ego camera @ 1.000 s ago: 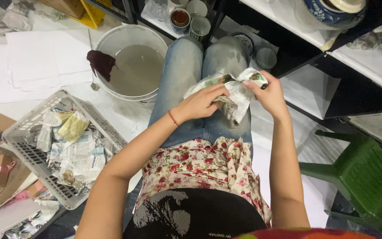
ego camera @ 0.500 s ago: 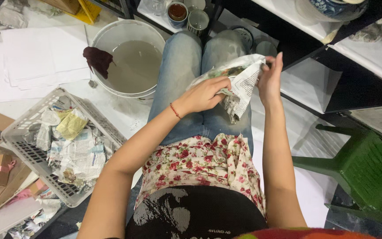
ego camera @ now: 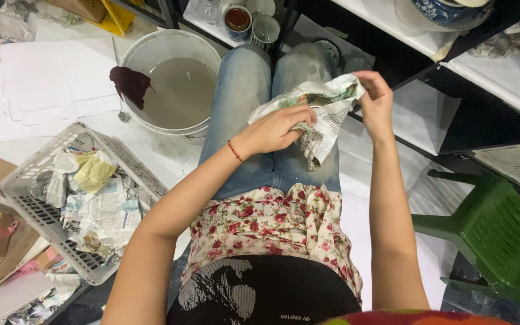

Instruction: The person sits on the floor and wraps small ceramic items, including bowls and cups, with newspaper. They pick up each item, fold newspaper around it, and place the wrapped item onto a nearby shelf.

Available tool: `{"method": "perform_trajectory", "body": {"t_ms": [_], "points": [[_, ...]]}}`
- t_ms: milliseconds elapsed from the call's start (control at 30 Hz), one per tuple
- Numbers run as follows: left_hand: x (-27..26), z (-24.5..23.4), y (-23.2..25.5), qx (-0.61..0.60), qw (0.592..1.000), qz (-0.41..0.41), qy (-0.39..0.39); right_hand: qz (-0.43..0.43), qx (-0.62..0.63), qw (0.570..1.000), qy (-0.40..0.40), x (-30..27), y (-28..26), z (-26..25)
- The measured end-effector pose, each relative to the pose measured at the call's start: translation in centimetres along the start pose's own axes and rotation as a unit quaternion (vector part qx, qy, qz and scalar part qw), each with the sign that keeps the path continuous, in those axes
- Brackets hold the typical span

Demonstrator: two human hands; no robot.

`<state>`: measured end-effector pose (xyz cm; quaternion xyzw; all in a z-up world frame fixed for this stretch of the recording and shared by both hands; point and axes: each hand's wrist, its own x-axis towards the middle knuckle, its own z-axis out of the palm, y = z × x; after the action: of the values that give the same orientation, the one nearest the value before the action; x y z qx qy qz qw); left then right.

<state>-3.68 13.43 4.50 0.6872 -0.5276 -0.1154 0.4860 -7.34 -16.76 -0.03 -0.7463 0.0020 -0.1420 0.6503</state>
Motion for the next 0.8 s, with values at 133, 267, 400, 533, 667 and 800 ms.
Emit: {"method": "perform_trajectory", "body": {"t_ms": [133, 267, 400, 533, 667, 800], "points": [[0.0, 0.3, 0.0, 0.016, 1.0, 0.004, -0.001, 0.181, 0.159, 0.97, -0.014, -0.2, -3.4, 0.4], [0.3, 0.4, 0.0, 0.039, 0.999, 0.032, 0.013, 0.306, 0.145, 0.941, 0.018, 1.1, -6.3, 0.5], [0.5, 0.4, 0.0, 0.05, 0.999, 0.014, -0.003, 0.243, -0.104, 0.962, -0.074, 2.7, -8.1, -0.7], [0.7, 0.5, 0.1, 0.051, 0.998, 0.024, -0.006, 0.233, -0.209, 0.94, -0.133, 4.8, -9.4, -2.1], [0.9, 0.5, 0.1, 0.049, 0.999, 0.009, -0.011, 0.157, -0.269, 0.942, -0.124, 5.7, -10.0, -2.2], [0.9, 0.5, 0.0, 0.045, 0.999, 0.019, -0.002, -0.005, -0.066, 0.997, 0.049, 3.9, -9.2, -0.6]]}}
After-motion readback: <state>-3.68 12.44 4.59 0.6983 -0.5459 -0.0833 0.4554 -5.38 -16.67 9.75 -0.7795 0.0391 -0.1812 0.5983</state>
